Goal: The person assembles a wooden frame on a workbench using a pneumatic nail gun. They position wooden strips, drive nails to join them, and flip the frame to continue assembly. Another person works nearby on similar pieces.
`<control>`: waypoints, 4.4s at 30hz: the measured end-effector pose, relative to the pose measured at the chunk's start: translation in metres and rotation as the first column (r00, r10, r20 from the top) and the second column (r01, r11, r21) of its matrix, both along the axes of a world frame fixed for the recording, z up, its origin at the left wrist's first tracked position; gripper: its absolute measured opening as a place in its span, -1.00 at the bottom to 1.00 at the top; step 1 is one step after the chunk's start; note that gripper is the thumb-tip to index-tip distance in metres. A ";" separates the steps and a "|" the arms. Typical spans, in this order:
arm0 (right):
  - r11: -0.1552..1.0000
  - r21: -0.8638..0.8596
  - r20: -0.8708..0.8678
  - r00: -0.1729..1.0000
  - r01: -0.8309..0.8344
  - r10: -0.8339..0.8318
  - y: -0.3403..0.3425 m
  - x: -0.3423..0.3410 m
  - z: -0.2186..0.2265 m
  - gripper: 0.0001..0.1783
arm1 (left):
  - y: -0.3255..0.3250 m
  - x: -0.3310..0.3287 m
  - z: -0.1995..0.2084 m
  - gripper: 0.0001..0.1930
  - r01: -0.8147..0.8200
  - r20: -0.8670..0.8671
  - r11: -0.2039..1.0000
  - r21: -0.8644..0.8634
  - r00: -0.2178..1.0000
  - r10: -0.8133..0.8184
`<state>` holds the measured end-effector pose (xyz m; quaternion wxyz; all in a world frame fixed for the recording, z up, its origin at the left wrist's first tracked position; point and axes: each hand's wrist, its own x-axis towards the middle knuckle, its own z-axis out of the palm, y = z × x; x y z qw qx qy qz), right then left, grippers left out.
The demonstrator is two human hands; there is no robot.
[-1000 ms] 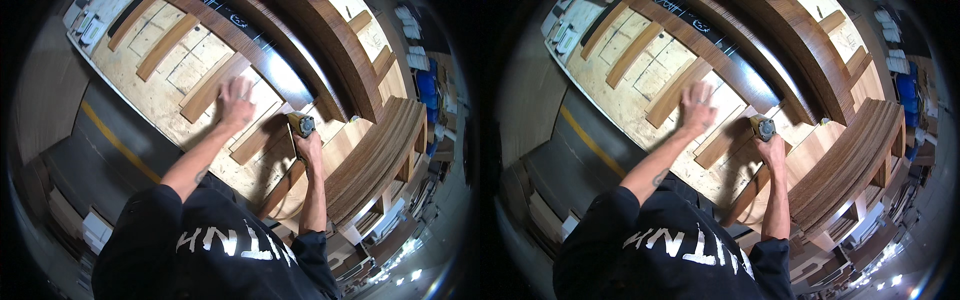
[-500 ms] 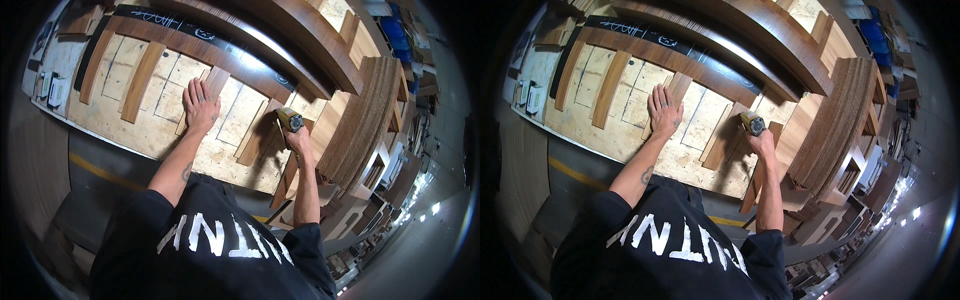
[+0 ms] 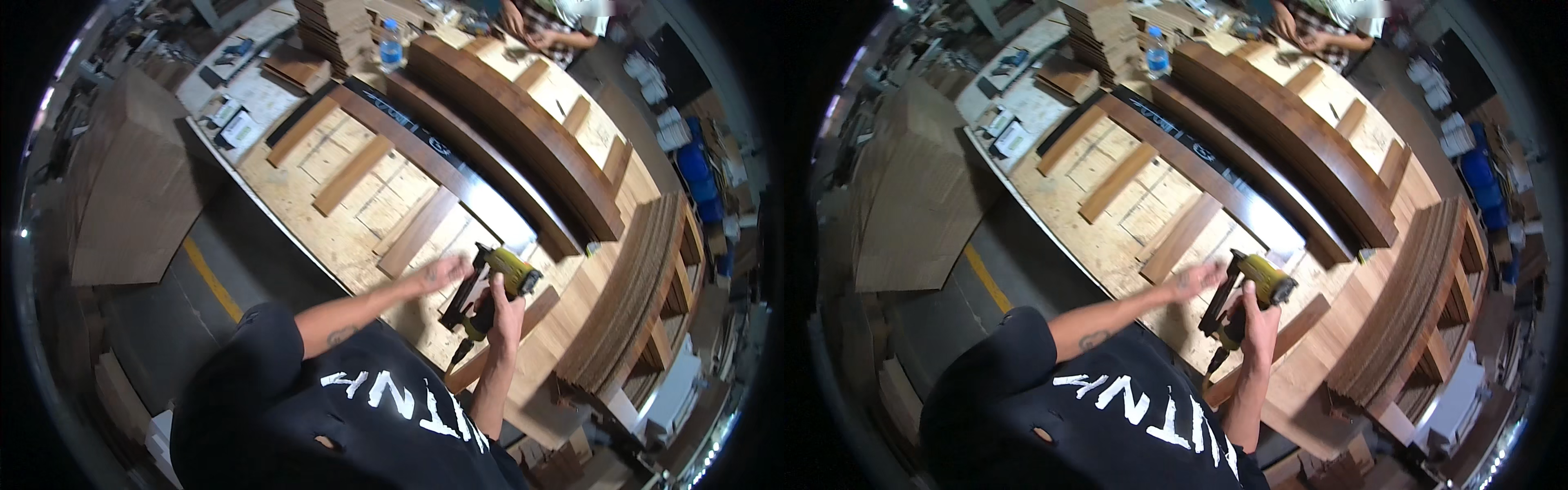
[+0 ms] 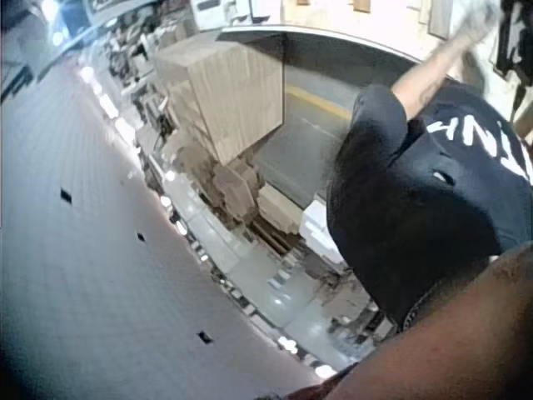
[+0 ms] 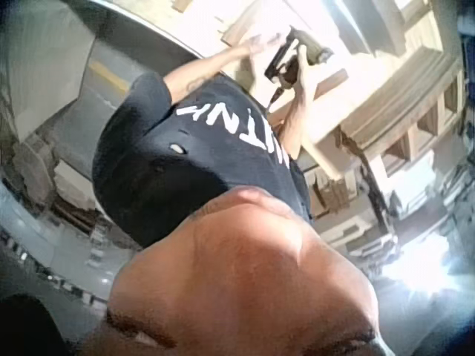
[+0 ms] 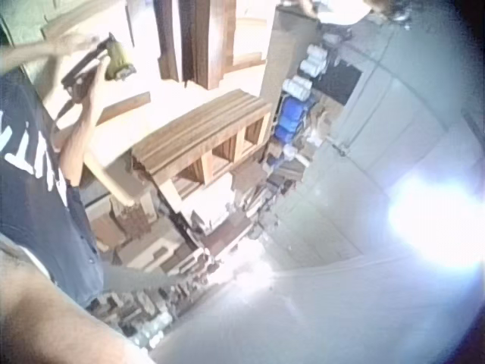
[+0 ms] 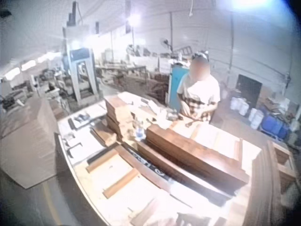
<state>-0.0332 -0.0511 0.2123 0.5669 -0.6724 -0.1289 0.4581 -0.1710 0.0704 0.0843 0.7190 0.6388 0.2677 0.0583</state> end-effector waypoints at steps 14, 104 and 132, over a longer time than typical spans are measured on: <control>0.978 0.160 -0.431 0.901 0.135 -0.054 -0.035 -0.032 0.019 -0.59 | -0.067 -0.039 0.038 -0.28 0.159 0.292 0.426 -0.891 0.918 0.269; 0.879 0.463 -0.286 0.958 0.113 0.027 0.008 -0.192 -0.012 -0.57 | 0.002 -0.184 0.100 -0.43 -0.112 0.176 0.672 -0.732 0.922 0.346; 0.874 0.445 -0.253 0.964 0.194 -0.085 0.279 -0.354 0.027 -0.44 | 0.252 -0.354 0.123 -0.54 0.106 0.535 0.798 -0.593 0.792 0.292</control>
